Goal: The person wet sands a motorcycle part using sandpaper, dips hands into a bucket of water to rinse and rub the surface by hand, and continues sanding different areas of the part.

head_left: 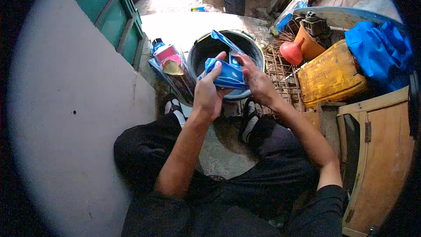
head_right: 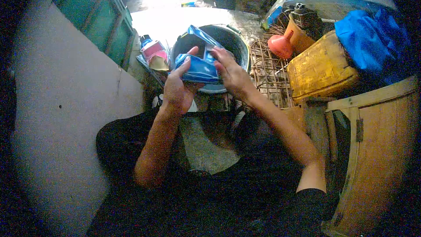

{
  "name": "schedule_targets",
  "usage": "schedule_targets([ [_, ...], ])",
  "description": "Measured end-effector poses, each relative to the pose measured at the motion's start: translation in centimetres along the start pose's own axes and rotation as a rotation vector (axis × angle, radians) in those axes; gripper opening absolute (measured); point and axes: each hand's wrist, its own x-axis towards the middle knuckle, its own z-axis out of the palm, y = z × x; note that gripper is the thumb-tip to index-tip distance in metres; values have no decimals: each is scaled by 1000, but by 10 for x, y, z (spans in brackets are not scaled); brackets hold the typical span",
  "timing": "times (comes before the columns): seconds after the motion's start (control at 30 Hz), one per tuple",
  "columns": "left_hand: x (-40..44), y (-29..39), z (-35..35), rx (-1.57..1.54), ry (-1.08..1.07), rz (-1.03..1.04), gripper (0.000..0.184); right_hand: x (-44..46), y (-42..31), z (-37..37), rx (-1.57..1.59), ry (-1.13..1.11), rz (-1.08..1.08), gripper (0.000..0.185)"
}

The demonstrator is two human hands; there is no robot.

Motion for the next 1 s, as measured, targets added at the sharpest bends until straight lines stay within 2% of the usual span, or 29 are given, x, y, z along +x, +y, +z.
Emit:
schedule_targets([
  [0.07,-3,-3,1,86,9,-40,39,-3,13,4,171,-11,99,59],
  [0.13,-2,-4,0,95,18,-23,37,-4,12,7,56,26,55,59],
  [0.2,0,-1,0,43,-2,-18,37,-8,5,-2,29,-86,-75,58],
  [0.27,-5,4,2,82,-19,-20,36,-2,6,-5,58,-92,-73,58],
  [0.33,-6,4,6,158,-60,-12,36,3,7,-7,124,-31,36,59],
  [0.37,-6,3,6,190,-44,3,36,-1,4,-7,43,-7,33,57],
  [0.5,-3,0,1,152,-85,67,36,-7,-1,-5,94,-67,-101,53],
  [0.63,-6,2,7,209,-84,52,35,2,9,-11,201,-44,1,55],
  [0.73,-3,0,5,217,-84,67,36,-6,1,-2,105,-38,-67,55],
  [0.8,-4,2,4,272,-54,131,37,-9,-4,-3,160,-82,-81,56],
  [0.87,-8,5,5,278,-60,104,37,-2,-1,-5,186,-114,-50,57],
  [0.93,-11,7,10,257,-24,30,39,-1,5,-2,168,-68,-27,58],
  [1.0,-6,2,6,240,-31,42,39,-4,6,8,214,-10,35,59],
])
